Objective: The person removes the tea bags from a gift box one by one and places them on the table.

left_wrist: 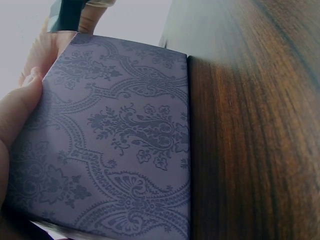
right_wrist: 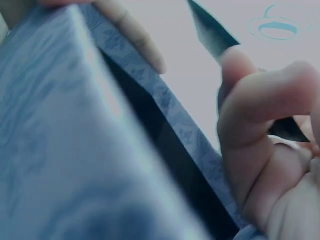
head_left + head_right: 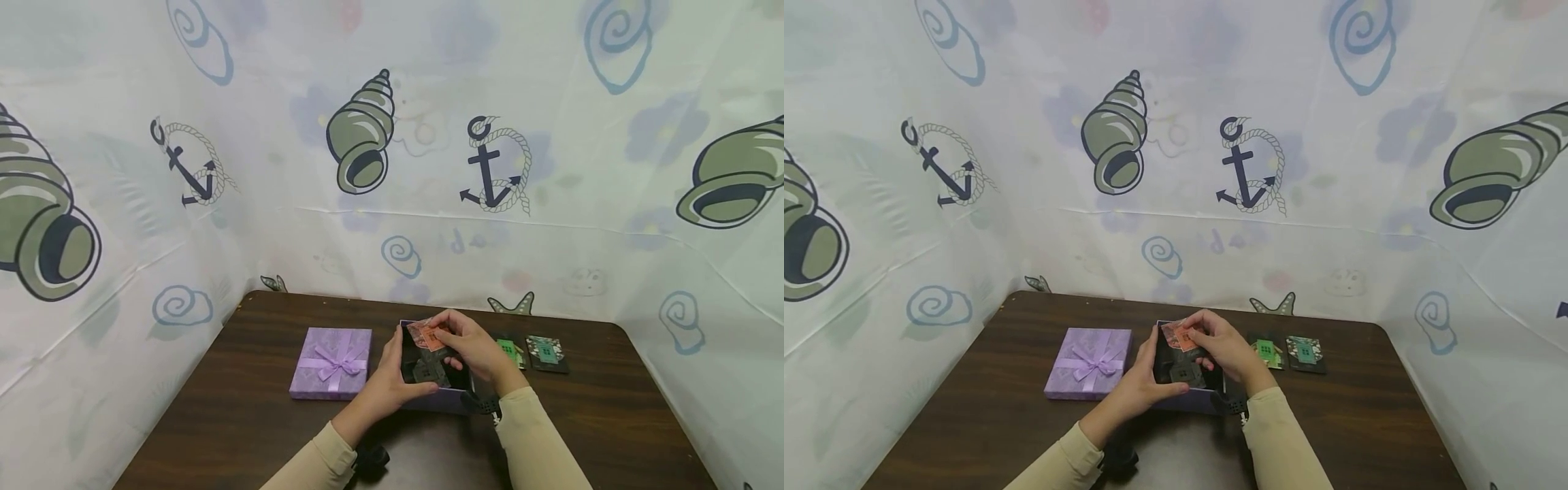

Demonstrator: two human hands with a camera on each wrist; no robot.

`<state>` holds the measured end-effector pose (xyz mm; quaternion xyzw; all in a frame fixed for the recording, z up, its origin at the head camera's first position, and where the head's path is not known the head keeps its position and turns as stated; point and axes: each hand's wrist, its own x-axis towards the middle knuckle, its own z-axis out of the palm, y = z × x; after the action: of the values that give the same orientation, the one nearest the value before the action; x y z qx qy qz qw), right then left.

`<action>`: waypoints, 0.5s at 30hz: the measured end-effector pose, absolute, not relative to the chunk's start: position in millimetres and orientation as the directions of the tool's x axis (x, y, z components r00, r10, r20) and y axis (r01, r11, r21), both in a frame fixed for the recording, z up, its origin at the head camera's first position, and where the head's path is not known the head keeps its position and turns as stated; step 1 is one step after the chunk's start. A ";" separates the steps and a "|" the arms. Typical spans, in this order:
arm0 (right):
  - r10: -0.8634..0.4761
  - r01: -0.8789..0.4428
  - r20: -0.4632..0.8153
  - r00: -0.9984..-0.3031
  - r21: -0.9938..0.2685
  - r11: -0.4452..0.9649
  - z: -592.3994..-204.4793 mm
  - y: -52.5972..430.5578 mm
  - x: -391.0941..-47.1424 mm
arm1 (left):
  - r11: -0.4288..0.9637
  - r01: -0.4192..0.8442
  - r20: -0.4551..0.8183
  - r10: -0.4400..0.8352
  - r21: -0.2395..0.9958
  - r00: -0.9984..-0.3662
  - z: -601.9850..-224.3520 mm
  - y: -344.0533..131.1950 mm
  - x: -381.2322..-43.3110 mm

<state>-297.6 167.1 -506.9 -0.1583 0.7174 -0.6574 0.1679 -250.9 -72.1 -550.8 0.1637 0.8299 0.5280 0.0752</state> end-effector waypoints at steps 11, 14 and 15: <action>-0.293 -0.112 0.134 -0.947 -0.990 -0.090 -516.6 168.7 -286.5 | 0.405 0.187 0.037 0.351 0.895 -0.936 -554.3 -72.7 -251.6; -0.284 -0.139 0.165 -0.945 -0.984 -0.110 -517.4 170.0 -283.5 | 0.404 0.189 0.042 0.347 0.895 -0.937 -555.3 -72.7 -252.4; -0.282 -0.143 0.170 -0.944 -0.983 -0.114 -517.5 170.2 -282.4 | 0.402 0.191 0.044 0.347 0.896 -0.937 -555.5 -72.8 -252.6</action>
<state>-282.4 170.2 -517.5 -0.1600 0.6637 -0.7291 0.0477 -252.6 -72.8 -555.5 0.1612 0.8339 0.5226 0.0744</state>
